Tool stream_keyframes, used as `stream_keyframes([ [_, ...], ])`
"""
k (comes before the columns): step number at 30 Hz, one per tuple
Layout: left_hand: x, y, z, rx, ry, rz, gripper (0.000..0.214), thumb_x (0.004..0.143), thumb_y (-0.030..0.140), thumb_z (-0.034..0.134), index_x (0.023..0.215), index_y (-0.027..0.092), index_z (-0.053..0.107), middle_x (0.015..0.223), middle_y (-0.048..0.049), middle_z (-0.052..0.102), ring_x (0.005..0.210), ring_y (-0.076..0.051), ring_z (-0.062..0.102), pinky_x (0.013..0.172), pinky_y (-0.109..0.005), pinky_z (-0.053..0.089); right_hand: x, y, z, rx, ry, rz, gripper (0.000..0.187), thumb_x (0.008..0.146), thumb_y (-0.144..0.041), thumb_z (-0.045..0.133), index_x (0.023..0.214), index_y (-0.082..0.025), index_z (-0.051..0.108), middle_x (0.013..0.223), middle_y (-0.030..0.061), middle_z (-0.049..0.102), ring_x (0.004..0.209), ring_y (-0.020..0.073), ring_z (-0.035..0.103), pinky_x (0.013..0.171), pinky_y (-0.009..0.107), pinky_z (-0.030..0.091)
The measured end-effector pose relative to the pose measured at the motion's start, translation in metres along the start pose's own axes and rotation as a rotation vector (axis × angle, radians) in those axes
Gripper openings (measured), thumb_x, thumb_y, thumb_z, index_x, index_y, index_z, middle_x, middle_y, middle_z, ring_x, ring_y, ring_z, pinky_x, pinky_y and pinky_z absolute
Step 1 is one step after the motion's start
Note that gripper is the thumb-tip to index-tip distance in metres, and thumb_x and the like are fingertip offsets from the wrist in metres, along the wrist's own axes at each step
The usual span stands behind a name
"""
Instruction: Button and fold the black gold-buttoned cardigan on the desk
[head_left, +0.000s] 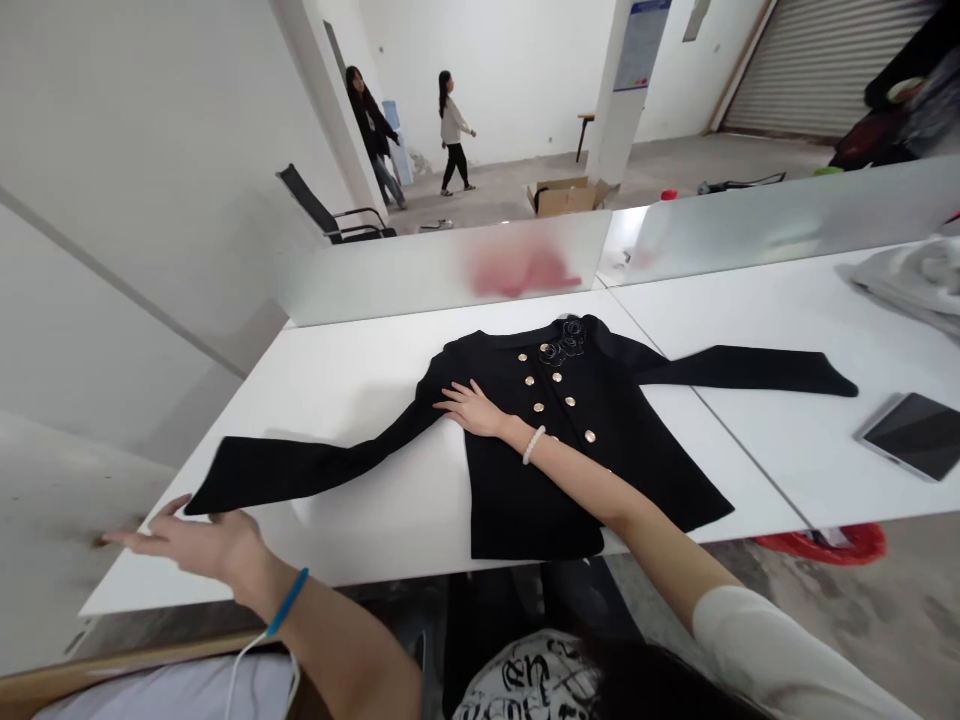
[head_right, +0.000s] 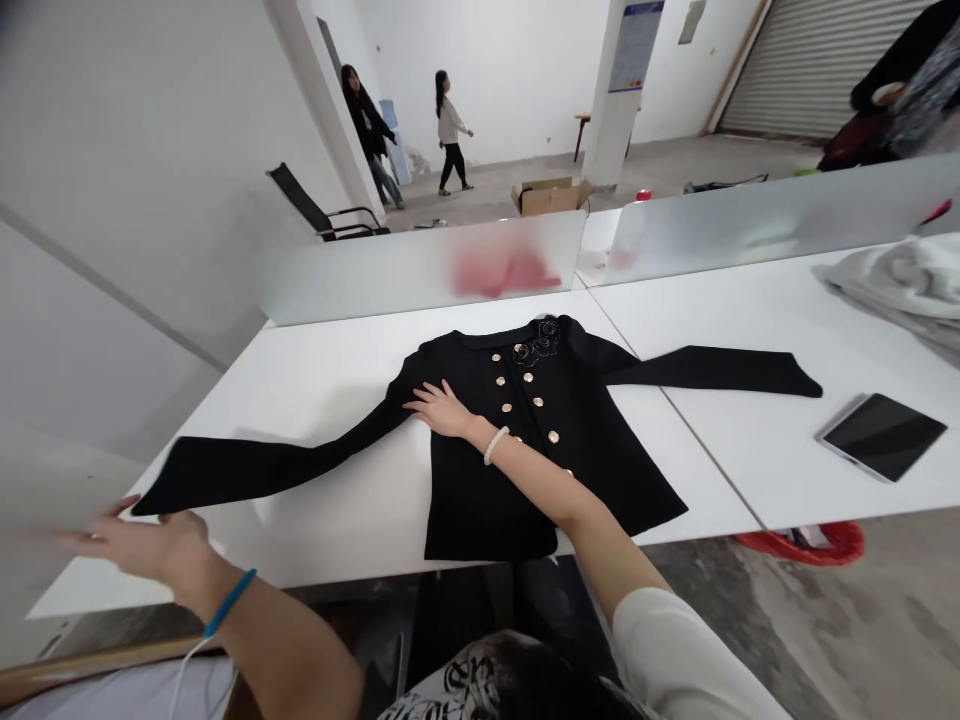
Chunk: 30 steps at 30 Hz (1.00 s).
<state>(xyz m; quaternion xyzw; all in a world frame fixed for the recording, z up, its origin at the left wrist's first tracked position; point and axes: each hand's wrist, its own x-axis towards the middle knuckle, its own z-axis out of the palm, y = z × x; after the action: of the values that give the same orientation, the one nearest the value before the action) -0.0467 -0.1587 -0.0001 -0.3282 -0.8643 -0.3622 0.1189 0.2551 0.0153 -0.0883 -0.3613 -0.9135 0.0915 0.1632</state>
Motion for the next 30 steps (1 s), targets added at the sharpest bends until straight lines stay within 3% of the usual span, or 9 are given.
stream_keyframes([
  [2, 0.003, -0.007, 0.005, 0.002, 0.017, -0.114, 0.048, 0.082, 0.019, 0.042, 0.129, 0.013, 0.035, 0.15, -0.02, 0.01, 0.121, -0.036, 0.045, 0.093, -0.049, 0.042, -0.001, -0.001, -0.002, 0.013, -0.004, -0.002, 0.04, 0.097, -0.036, 0.032, 0.13, -0.026, 0.052, 0.141, 0.0088, 0.044, 0.135, 0.0276, 0.029, 0.108, 0.056, 0.019],
  [4, -0.002, -0.005, 0.015, 0.019, 0.033, -0.077, 0.043, 0.084, 0.021, 0.04, 0.126, 0.011, 0.043, 0.144, -0.0189, 0.031, 0.121, -0.033, 0.046, 0.097, -0.044, 0.04, -0.002, -0.002, -0.003, 0.021, -0.016, -0.007, 0.04, 0.097, -0.037, 0.033, 0.129, -0.025, 0.054, 0.141, 0.0093, 0.044, 0.135, 0.0287, 0.029, 0.108, 0.057, 0.018],
  [6, -0.015, 0.009, 0.03, 0.006, -0.094, 0.132, 0.041, 0.088, 0.027, 0.035, 0.123, 0.011, 0.049, 0.126, -0.0168, 0.052, 0.12, -0.028, 0.048, 0.099, -0.04, 0.038, -0.002, -0.001, -0.003, 0.026, -0.024, -0.018, 0.041, 0.097, -0.038, 0.032, 0.131, -0.026, 0.052, 0.142, 0.0094, 0.043, 0.136, 0.0295, 0.027, 0.108, 0.058, 0.017],
  [8, -0.034, 0.031, 0.047, -0.017, -0.346, 0.393, 0.043, 0.09, 0.035, 0.034, 0.124, 0.014, 0.05, 0.117, -0.014, 0.061, 0.114, -0.026, 0.053, 0.1, -0.04, 0.038, -0.002, 0.0, -0.002, 0.027, -0.027, -0.028, 0.042, 0.097, -0.039, 0.031, 0.133, -0.028, 0.049, 0.143, 0.0088, 0.042, 0.137, 0.0295, 0.026, 0.107, 0.059, 0.017],
  [11, -0.061, 0.064, 0.07, 0.04, -0.546, 0.727, 0.045, 0.09, 0.037, 0.036, 0.128, 0.017, 0.049, 0.13, -0.014, 0.054, 0.125, -0.028, 0.044, 0.106, -0.045, 0.029, -0.002, 0.002, 0.0, 0.015, -0.033, -0.04, 0.043, 0.096, -0.041, 0.032, 0.136, -0.031, 0.046, 0.144, 0.0078, 0.04, 0.137, 0.0294, 0.024, 0.107, 0.059, 0.016],
  [14, -0.069, 0.084, 0.083, 0.15, -0.619, 0.864, 0.045, 0.09, 0.029, 0.034, 0.131, 0.017, 0.047, 0.131, -0.0141, 0.053, 0.121, -0.027, 0.048, 0.1, -0.042, 0.035, -0.002, 0.003, 0.001, -0.003, -0.039, -0.051, 0.042, 0.096, -0.041, 0.033, 0.134, -0.031, 0.047, 0.145, 0.0076, 0.039, 0.137, 0.0295, 0.024, 0.107, 0.059, 0.016],
  [21, -0.026, 0.072, 0.062, 0.491, -0.77, 0.677, 0.041, 0.085, 0.026, 0.036, 0.118, 0.012, 0.056, 0.105, -0.0158, 0.066, 0.096, -0.028, 0.061, 0.076, -0.035, 0.045, -0.004, 0.002, -0.003, 0.048, -0.047, -0.047, 0.042, 0.096, -0.041, 0.032, 0.134, -0.03, 0.048, 0.144, 0.0065, 0.04, 0.138, 0.0293, 0.023, 0.109, 0.058, 0.014],
  [26, 0.006, 0.064, 0.034, 0.503, -0.616, 0.36, 0.037, 0.083, 0.02, 0.032, 0.103, 0.019, 0.063, 0.093, -0.0144, 0.067, 0.083, -0.03, 0.062, 0.064, -0.035, 0.043, -0.005, -0.001, -0.005, 0.087, -0.054, -0.059, 0.043, 0.097, -0.041, 0.031, 0.135, -0.03, 0.047, 0.144, 0.0069, 0.04, 0.138, 0.0297, 0.023, 0.108, 0.059, 0.013],
  [30, 0.021, 0.079, 0.023, 0.332, -0.549, 0.394, 0.034, 0.079, 0.016, 0.03, 0.093, 0.02, 0.062, 0.087, -0.0102, 0.067, 0.08, -0.027, 0.059, 0.065, -0.033, 0.041, -0.005, -0.004, -0.005, 0.09, -0.066, -0.079, 0.045, 0.097, -0.043, 0.028, 0.137, -0.03, 0.043, 0.145, 0.0068, 0.039, 0.138, 0.0293, 0.022, 0.108, 0.058, 0.013],
])
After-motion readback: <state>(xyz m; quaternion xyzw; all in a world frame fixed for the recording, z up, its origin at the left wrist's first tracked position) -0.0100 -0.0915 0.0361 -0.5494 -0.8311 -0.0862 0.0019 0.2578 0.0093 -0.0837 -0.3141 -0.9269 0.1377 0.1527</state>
